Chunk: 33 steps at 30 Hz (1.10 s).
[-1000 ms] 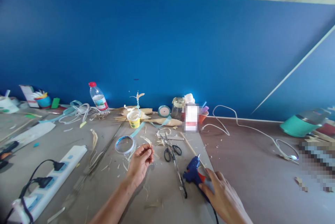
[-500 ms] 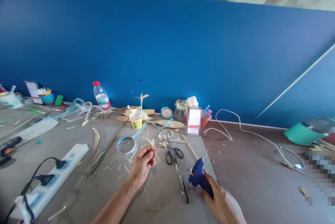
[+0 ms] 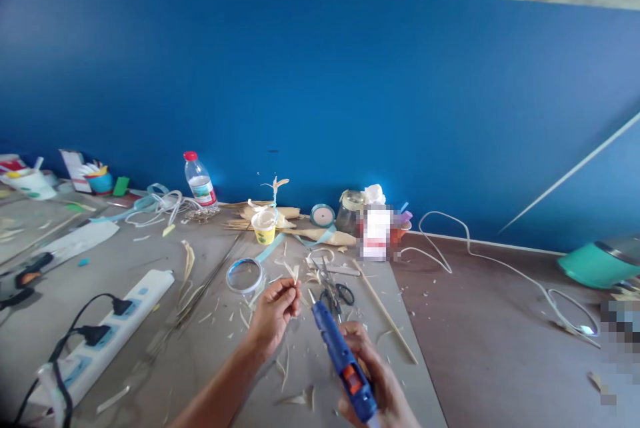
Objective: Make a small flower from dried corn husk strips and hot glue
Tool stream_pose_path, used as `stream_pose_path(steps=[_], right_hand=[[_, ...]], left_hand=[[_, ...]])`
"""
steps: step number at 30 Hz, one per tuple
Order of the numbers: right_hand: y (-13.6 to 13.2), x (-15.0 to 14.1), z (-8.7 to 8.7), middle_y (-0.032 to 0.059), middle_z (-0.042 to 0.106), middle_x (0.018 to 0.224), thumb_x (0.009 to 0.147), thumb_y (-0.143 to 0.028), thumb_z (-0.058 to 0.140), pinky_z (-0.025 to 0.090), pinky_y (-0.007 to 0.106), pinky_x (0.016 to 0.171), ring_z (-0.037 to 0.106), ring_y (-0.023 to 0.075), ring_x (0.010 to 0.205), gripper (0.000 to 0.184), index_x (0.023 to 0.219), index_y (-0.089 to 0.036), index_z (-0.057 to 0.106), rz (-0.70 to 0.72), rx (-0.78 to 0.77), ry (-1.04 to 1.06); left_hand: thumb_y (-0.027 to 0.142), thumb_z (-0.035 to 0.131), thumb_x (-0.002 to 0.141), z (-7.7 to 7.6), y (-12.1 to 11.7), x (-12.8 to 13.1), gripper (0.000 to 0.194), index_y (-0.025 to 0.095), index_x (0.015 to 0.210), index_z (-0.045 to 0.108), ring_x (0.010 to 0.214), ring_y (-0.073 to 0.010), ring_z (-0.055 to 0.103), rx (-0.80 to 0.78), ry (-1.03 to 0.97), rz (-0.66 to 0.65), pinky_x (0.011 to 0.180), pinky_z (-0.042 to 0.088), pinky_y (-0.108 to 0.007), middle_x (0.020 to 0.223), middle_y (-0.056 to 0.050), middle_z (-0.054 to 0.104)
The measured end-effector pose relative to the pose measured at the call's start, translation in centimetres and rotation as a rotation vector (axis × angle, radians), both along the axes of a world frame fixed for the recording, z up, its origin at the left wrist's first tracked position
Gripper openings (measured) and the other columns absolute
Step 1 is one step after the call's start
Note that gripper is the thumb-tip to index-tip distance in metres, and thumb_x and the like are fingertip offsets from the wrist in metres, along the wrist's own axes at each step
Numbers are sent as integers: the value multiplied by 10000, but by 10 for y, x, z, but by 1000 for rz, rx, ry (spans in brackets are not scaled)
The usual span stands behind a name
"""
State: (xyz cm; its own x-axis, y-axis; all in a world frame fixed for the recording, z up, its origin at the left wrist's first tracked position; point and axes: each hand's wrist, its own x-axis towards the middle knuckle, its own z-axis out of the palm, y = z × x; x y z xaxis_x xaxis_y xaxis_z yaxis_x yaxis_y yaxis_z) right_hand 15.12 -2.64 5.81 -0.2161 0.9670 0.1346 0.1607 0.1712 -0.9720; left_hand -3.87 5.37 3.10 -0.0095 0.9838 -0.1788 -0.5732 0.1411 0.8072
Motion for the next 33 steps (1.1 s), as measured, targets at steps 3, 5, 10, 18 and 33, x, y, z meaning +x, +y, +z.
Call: stream_pose_path(steps=[3, 5, 10, 18, 33], right_hand=[[8, -16, 7, 96, 570, 991, 741, -407, 593, 486, 296, 625, 574, 197, 745, 339, 1025, -223, 598, 57, 102, -104], [10, -22, 7, 97, 578, 1006, 782, -366, 542, 493, 294, 645, 577, 186, 730, 283, 1015, -215, 596, 0, 182, -149], [10, -28, -2, 83, 634, 975, 782, -347, 520, 511, 301, 675, 611, 212, 783, 372, 1139, -247, 541, -135, 301, -245], [17, -32, -10, 43, 633, 807, 779, -294, 527, 495, 268, 571, 613, 193, 676, 226, 993, -235, 570, -82, 394, -384], [22, -33, -18, 39, 633, 804, 791, -228, 513, 502, 268, 571, 619, 187, 673, 191, 979, -231, 545, -80, 490, -500]], left_hand=[[291, 687, 621, -1, 0, 0, 223, 130, 759, 617, 473, -60, 436, 18, 39, 16, 489, 325, -216, 609, 11, 541], [284, 663, 642, -3, 1, 0, 200, 132, 763, 614, 468, -60, 431, 26, 68, 22, 488, 324, -216, 607, 16, 533], [277, 618, 674, -7, 2, -1, 180, 133, 783, 619, 472, -65, 437, 55, 144, 44, 489, 334, -214, 631, 4, 545], [272, 572, 704, -12, 2, 0, 147, 145, 766, 616, 487, -75, 441, 91, 249, 55, 494, 345, -212, 626, 7, 545], [250, 562, 676, 0, 0, -1, 113, 157, 702, 621, 463, -89, 433, 71, 293, 60, 488, 343, -212, 521, 25, 507]])
